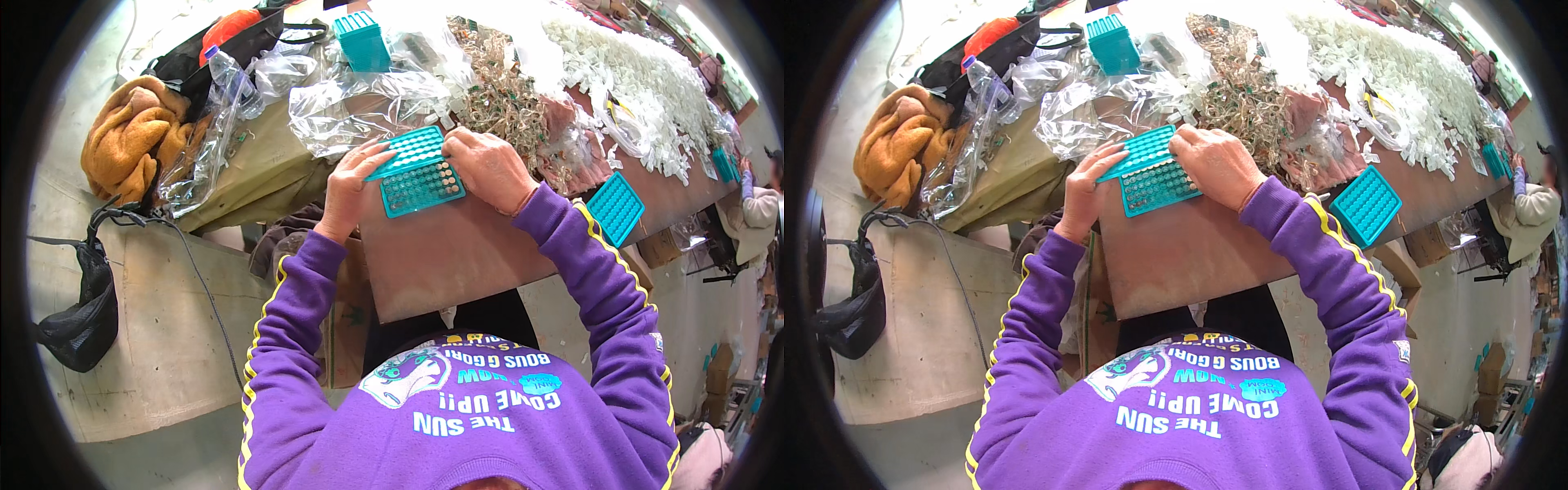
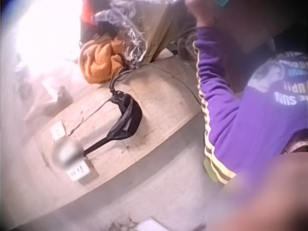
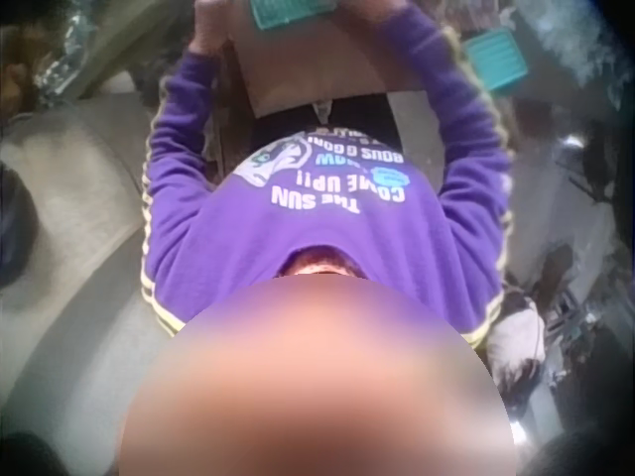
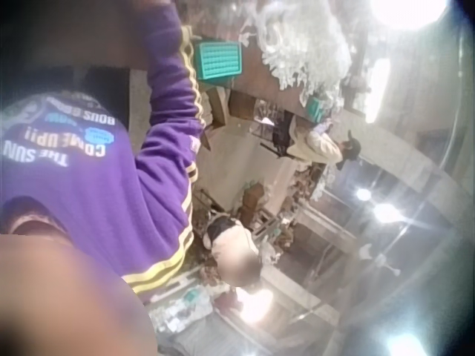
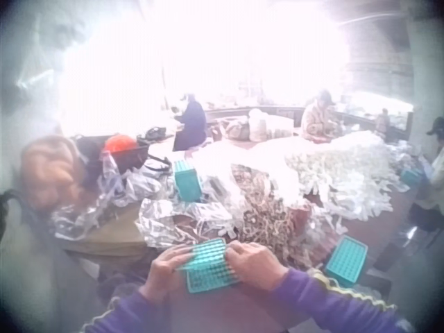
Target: The person picks small white plastic connectors and clear plastic pieces from a pile on the table, then inserts them into a teal tray with circular indentations. The person repeats this process, handling items one at a time and placing them into the tray.
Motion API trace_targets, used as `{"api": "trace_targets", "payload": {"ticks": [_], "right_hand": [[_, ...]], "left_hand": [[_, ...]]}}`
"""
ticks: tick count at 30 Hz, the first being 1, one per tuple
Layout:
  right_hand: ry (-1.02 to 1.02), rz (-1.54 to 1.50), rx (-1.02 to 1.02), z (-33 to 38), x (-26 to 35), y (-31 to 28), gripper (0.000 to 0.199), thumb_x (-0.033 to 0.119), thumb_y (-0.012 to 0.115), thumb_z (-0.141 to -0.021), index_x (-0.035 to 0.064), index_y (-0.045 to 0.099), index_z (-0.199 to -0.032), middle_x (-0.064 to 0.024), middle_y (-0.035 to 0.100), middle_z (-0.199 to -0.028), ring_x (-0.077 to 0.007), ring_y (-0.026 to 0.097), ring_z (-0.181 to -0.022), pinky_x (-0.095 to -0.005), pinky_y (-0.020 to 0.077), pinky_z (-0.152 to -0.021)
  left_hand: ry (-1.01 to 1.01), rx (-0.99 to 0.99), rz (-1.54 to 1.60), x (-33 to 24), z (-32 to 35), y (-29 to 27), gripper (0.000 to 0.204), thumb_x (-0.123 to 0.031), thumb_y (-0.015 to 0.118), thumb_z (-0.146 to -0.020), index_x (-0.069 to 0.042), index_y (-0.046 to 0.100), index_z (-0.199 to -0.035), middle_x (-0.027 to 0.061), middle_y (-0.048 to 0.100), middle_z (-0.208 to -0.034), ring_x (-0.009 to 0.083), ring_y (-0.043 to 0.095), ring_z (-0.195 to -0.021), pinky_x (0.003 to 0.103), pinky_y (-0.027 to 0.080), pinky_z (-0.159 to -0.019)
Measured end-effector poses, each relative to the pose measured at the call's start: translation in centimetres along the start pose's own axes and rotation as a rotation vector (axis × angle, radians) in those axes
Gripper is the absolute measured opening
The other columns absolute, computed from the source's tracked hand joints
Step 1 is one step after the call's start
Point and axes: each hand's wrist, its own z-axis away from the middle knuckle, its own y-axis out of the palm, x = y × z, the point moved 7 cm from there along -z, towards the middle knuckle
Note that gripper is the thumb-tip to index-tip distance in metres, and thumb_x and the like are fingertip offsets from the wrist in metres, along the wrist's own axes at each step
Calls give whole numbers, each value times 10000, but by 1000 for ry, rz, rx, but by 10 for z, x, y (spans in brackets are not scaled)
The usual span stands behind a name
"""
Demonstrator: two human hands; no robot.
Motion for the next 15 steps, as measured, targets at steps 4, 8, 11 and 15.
{"api": "trace_targets", "payload": {"ticks": [4,8,11,15], "right_hand": [[50,-203,-178,-2,2,-25,271,156,660,-837,61,597,-1082,-108,613,-982,-316,643,-851,-400,531,-726],[259,-492,-159,0,-9,-28,395,199,712,-835,55,603,-1187,-110,654,-1003,-245,666,-872,-360,530,-726],[561,-1068,82,16,-14,-7,363,238,684,-905,33,607,-1194,-51,686,-967,-110,651,-781,-257,522,-639],[809,-1469,126,47,-6,3,362,281,661,-936,44,603,-1203,-12,678,-977,-64,629,-695,-195,508,-598]], "left_hand": [[-65,-70,182,-10,-15,-21,271,24,677,-790,-57,723,-1044,98,722,-1040,228,664,-1032,317,509,-904],[-450,8,688,-9,-9,-15,209,-52,663,-897,9,671,-1097,61,707,-1032,109,647,-916,256,517,-806],[-630,50,1234,-24,-1,5,297,-115,624,-949,2,592,-1221,43,677,-1077,114,648,-925,271,529,-802],[-924,137,1256,-31,16,25,310,-152,626,-953,-9,584,-1225,51,659,-1124,131,637,-1002,307,528,-854]]}}
